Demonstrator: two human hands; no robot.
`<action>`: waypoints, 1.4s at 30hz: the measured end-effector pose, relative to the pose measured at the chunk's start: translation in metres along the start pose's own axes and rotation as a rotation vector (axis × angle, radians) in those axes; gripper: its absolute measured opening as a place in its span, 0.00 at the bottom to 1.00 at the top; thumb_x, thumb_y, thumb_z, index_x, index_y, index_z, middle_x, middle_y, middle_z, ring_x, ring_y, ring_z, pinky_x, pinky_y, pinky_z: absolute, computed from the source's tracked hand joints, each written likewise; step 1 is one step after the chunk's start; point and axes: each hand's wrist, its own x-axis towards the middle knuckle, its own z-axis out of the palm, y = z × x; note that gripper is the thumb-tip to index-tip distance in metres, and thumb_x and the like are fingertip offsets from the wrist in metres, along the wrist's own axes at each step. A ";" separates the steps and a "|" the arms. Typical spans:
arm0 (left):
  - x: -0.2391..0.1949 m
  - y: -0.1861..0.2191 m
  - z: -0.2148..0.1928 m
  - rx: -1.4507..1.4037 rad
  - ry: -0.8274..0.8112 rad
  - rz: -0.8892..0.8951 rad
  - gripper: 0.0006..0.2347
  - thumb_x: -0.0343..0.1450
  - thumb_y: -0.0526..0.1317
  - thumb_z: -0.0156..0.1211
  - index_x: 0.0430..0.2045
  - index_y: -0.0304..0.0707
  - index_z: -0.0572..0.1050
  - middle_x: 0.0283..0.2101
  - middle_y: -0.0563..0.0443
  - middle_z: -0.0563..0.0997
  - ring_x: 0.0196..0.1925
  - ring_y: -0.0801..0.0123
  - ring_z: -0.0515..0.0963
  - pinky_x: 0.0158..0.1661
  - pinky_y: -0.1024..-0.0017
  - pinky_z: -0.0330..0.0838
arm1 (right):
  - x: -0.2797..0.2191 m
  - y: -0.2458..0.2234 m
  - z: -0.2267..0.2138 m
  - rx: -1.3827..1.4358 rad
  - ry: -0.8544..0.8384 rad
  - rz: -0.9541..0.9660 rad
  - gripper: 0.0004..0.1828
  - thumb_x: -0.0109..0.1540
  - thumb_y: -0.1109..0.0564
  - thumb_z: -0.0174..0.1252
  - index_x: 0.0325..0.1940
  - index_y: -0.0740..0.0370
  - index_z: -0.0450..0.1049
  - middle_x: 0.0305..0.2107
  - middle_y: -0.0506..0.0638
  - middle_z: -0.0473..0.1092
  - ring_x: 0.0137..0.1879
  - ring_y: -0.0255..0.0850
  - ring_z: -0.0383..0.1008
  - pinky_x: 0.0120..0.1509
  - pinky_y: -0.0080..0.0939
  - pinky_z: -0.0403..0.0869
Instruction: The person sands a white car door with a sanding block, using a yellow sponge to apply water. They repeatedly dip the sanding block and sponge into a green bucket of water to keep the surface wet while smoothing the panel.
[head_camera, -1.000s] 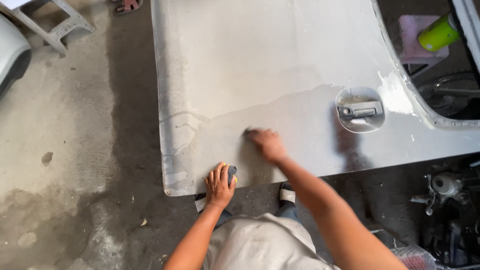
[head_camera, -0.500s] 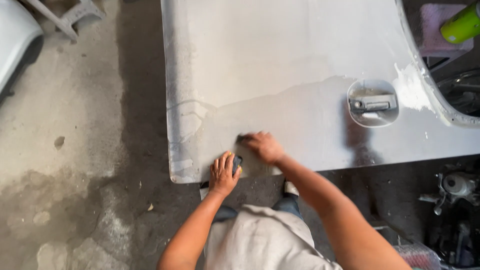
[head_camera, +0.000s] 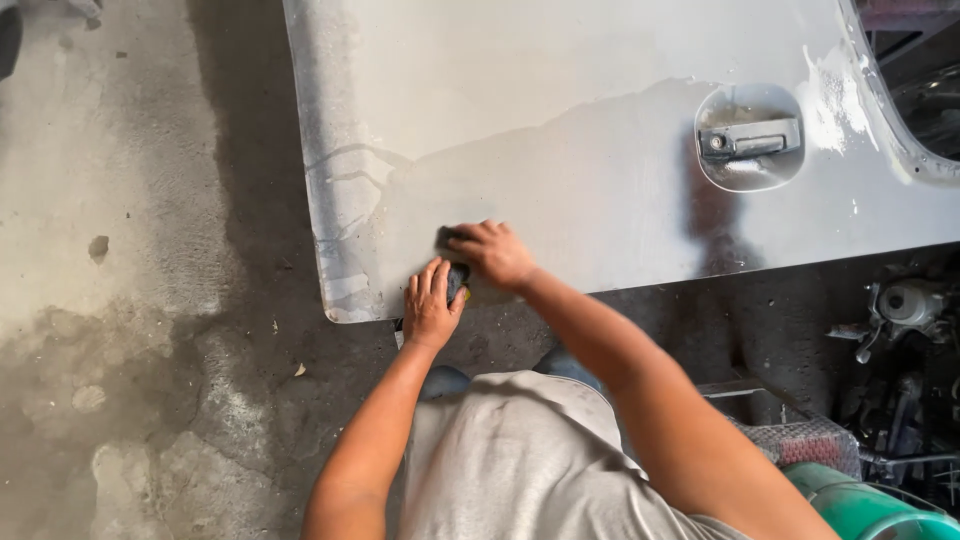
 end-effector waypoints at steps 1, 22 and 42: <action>-0.001 0.001 -0.002 0.000 -0.005 0.000 0.25 0.68 0.47 0.64 0.60 0.39 0.69 0.64 0.47 0.69 0.61 0.49 0.69 0.57 0.52 0.66 | -0.007 0.028 -0.011 0.003 -0.002 0.004 0.22 0.62 0.57 0.47 0.60 0.53 0.75 0.61 0.51 0.67 0.56 0.51 0.68 0.61 0.53 0.65; 0.004 -0.015 -0.016 -0.094 0.050 0.045 0.21 0.70 0.41 0.64 0.57 0.33 0.70 0.60 0.40 0.73 0.57 0.43 0.72 0.58 0.54 0.68 | -0.039 0.140 -0.061 -0.065 0.422 0.425 0.18 0.69 0.62 0.54 0.61 0.46 0.76 0.61 0.48 0.70 0.61 0.49 0.70 0.63 0.51 0.68; 0.021 -0.042 -0.002 -0.065 0.219 -0.111 0.22 0.71 0.40 0.66 0.58 0.33 0.69 0.59 0.38 0.72 0.58 0.41 0.70 0.59 0.50 0.66 | -0.124 0.091 -0.074 -0.412 0.506 0.511 0.19 0.65 0.56 0.61 0.61 0.46 0.73 0.57 0.48 0.72 0.54 0.49 0.71 0.56 0.49 0.68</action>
